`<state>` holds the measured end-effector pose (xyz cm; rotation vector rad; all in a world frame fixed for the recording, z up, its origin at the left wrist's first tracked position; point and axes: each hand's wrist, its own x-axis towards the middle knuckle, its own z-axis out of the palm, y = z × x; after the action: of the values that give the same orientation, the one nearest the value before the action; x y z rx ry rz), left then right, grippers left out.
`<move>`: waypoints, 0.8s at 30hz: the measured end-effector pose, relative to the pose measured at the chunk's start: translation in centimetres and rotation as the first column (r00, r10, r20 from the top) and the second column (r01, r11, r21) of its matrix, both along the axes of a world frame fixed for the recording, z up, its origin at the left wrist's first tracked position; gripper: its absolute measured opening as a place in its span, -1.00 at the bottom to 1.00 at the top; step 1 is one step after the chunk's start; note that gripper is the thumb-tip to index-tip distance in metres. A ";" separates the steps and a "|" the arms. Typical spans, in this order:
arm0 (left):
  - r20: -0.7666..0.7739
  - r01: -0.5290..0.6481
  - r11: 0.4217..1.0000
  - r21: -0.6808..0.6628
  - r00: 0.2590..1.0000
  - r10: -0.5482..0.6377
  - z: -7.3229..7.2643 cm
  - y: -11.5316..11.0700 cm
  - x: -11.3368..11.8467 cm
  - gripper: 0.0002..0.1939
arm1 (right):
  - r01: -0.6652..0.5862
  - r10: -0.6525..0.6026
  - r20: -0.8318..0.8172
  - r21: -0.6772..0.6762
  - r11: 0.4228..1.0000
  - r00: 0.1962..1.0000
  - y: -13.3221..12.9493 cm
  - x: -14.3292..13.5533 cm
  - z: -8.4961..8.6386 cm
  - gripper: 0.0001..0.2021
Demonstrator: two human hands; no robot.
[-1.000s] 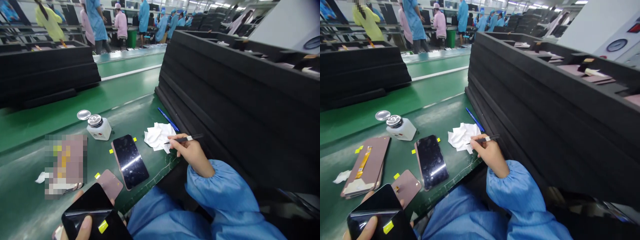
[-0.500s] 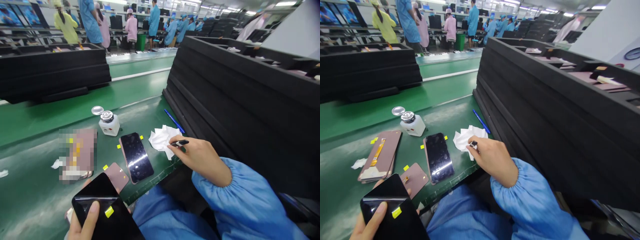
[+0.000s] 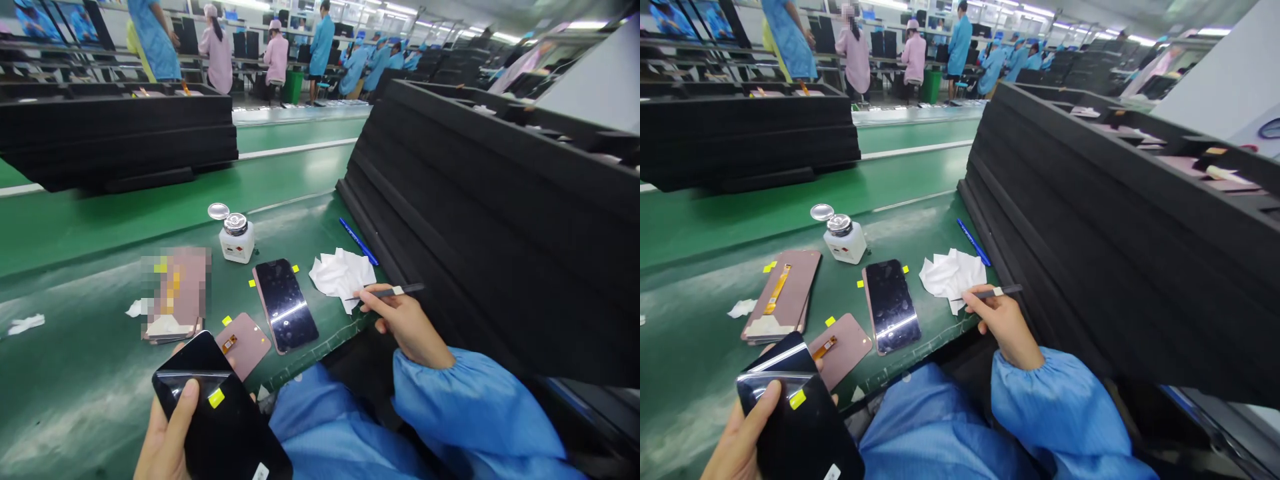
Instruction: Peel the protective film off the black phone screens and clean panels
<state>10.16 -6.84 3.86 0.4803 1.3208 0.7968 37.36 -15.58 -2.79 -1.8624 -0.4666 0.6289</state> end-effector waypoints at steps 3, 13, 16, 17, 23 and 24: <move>0.049 -0.029 1.000 -0.005 0.998 0.029 0.2 -0.2 0.4 -0.33 | -0.007 0.008 -0.025 0.036 0.999 1.000 0.6 -0.2 -0.4 -0.34; -0.064 -0.015 0.999 0.034 0.998 0.017 -0.6 0.0 -0.3 -0.38 | -0.075 0.028 0.534 0.065 0.995 0.845 -3.2 0.9 -0.9 -0.72; -0.047 0.003 0.999 0.038 0.999 -0.001 -0.9 -0.1 -0.1 -0.38 | -0.179 0.091 0.630 0.079 0.981 0.771 -3.5 0.9 -2.3 -0.79; -0.034 0.000 0.999 0.040 0.999 0.001 -1.0 -0.1 0.0 -0.38 | -0.201 0.094 0.651 0.092 0.975 0.753 -3.3 0.9 -2.8 -0.81; -0.051 -0.008 1.000 0.010 0.999 0.008 -0.9 -0.3 0.3 -0.40 | -0.227 0.061 0.720 0.137 0.964 0.691 -2.3 1.0 -3.8 -0.85; -0.059 0.005 1.000 0.014 0.998 -0.004 -0.7 -0.4 0.3 -0.40 | -0.234 0.068 0.725 0.130 0.964 0.685 -2.5 0.9 -3.7 -0.85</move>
<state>10.48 -7.25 3.13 0.5215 1.3687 0.7937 38.30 -18.04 -6.49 -1.8160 -1.1695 -0.0961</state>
